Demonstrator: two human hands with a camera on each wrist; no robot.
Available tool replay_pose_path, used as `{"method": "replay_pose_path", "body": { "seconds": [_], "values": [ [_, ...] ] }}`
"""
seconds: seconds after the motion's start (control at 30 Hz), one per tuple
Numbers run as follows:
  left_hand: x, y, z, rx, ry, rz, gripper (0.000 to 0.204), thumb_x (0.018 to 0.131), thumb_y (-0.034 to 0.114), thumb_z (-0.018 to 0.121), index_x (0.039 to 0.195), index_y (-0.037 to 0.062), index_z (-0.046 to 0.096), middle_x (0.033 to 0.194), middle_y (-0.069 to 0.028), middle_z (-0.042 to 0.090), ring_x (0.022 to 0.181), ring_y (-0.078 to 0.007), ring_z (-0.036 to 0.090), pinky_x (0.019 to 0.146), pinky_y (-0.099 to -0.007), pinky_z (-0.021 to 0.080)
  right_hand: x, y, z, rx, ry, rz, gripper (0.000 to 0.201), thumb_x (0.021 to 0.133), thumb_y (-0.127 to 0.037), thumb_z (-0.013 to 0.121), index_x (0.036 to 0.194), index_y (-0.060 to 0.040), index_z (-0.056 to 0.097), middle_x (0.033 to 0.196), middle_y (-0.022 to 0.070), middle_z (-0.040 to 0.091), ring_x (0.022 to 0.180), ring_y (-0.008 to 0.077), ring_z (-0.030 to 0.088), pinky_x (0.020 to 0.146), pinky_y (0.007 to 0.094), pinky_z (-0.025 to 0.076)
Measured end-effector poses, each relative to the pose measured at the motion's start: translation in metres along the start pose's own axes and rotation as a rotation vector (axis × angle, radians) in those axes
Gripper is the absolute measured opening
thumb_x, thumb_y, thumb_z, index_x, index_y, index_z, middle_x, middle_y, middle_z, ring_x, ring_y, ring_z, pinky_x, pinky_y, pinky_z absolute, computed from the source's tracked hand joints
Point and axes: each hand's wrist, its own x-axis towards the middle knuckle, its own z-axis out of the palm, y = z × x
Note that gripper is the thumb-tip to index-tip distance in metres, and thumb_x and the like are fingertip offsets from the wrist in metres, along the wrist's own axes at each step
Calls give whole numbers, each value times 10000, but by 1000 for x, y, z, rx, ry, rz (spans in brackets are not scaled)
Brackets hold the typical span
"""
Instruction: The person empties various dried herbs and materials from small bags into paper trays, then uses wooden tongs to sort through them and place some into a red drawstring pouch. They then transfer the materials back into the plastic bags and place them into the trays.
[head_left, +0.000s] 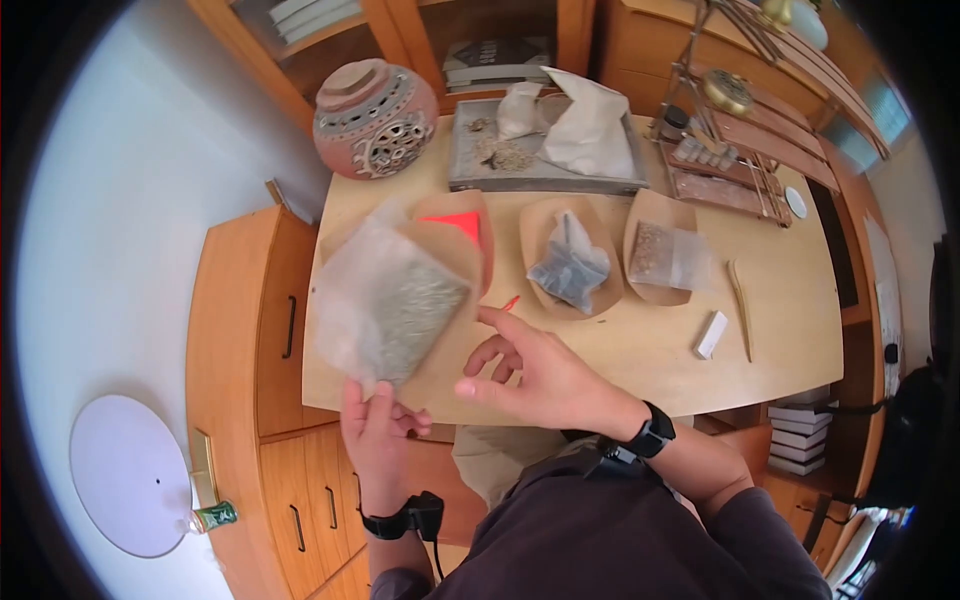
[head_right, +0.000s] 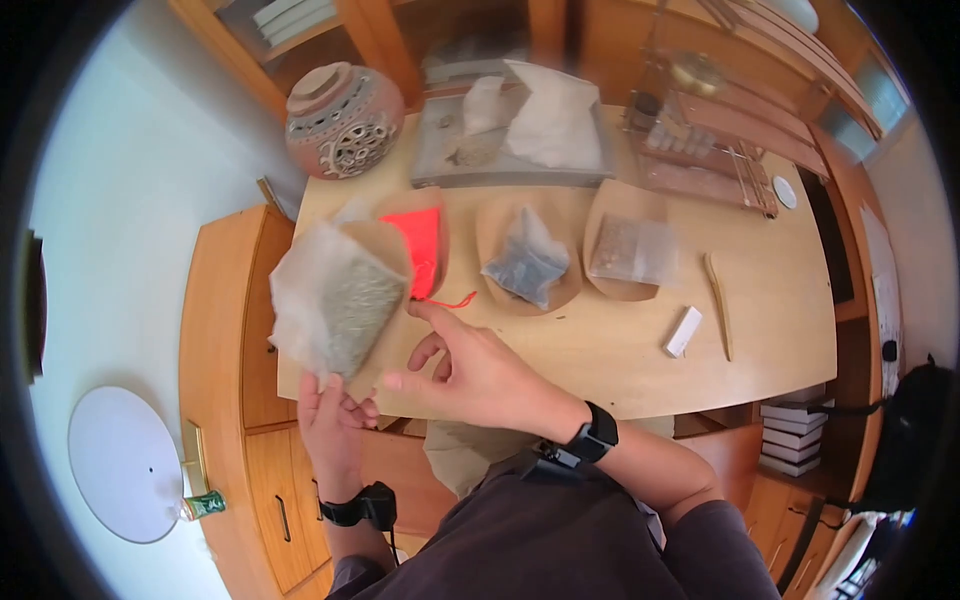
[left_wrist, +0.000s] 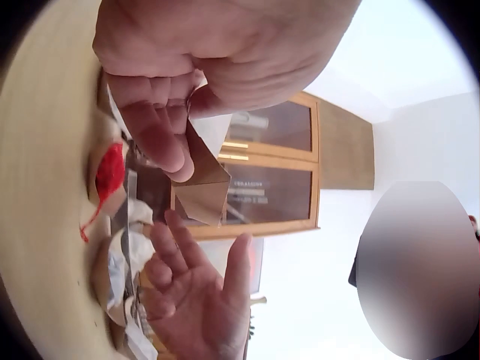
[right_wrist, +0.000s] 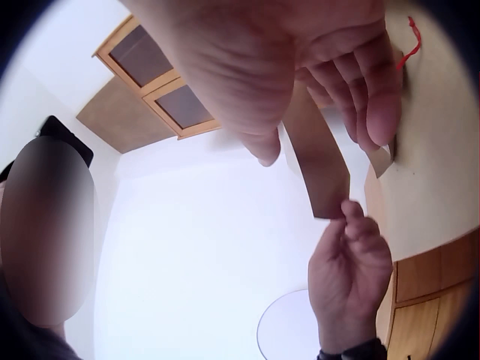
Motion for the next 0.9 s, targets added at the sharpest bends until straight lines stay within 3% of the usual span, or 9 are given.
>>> {"method": "replay_pose_path", "body": {
  "seconds": [0.13,0.17,0.3,0.4,0.47,0.6,0.7,0.9],
  "values": [
    [0,-12,70,90,-223,5,485,1107,151,515,1568,73,388,1140,-128,726,662,-190,692,545,-294,543,-30,24,-6,138,219,-53,693,1000,-392,745,1422,75,454,1030,149,701,753,180,716,652,326,584],
    [2,-15,82,86,-327,-30,558,1120,167,510,1615,61,275,1073,-151,735,717,-191,719,594,-292,571,-36,24,-13,212,265,-32,644,1012,-374,731,1399,68,466,1038,138,693,756,167,712,635,314,581],
    [2,-31,130,173,-549,-46,588,1128,184,499,1628,66,212,1105,-153,729,748,-186,728,618,-287,579,-67,31,-55,451,446,12,457,1065,-294,656,1338,38,501,1072,106,667,758,134,703,571,274,568],
    [-3,-39,156,232,-647,-29,546,1104,146,551,1590,57,321,1114,-128,725,760,-171,723,610,-289,568,-95,35,-94,519,620,36,331,1106,-253,570,1316,1,535,1006,75,659,732,140,705,551,275,571],
    [-1,-47,165,435,-642,131,467,1057,111,621,1492,48,466,1136,-114,716,744,-166,715,610,-288,560,-117,44,-124,513,752,57,316,1113,-263,551,1299,-7,558,968,72,662,727,146,710,547,276,572],
    [12,-60,174,909,-541,519,322,943,47,734,1259,34,676,1183,-100,692,693,-172,695,608,-291,547,-163,70,-184,188,1038,12,323,1127,-292,507,1158,-5,652,783,18,640,589,87,588,471,242,440],
    [19,-67,181,994,-477,549,300,905,57,759,1198,40,701,1171,-110,678,659,-191,675,623,-305,556,-182,67,-210,52,1095,155,343,1129,-296,500,1166,1,667,714,-1,607,537,65,513,463,240,385],
    [36,-80,180,1186,-426,622,205,894,71,776,1097,59,756,1079,-75,695,630,-205,653,634,-331,554,-178,76,-219,-19,1140,253,401,1116,-296,530,1340,23,623,658,10,580,513,76,544,462,260,388]
  ]
}}
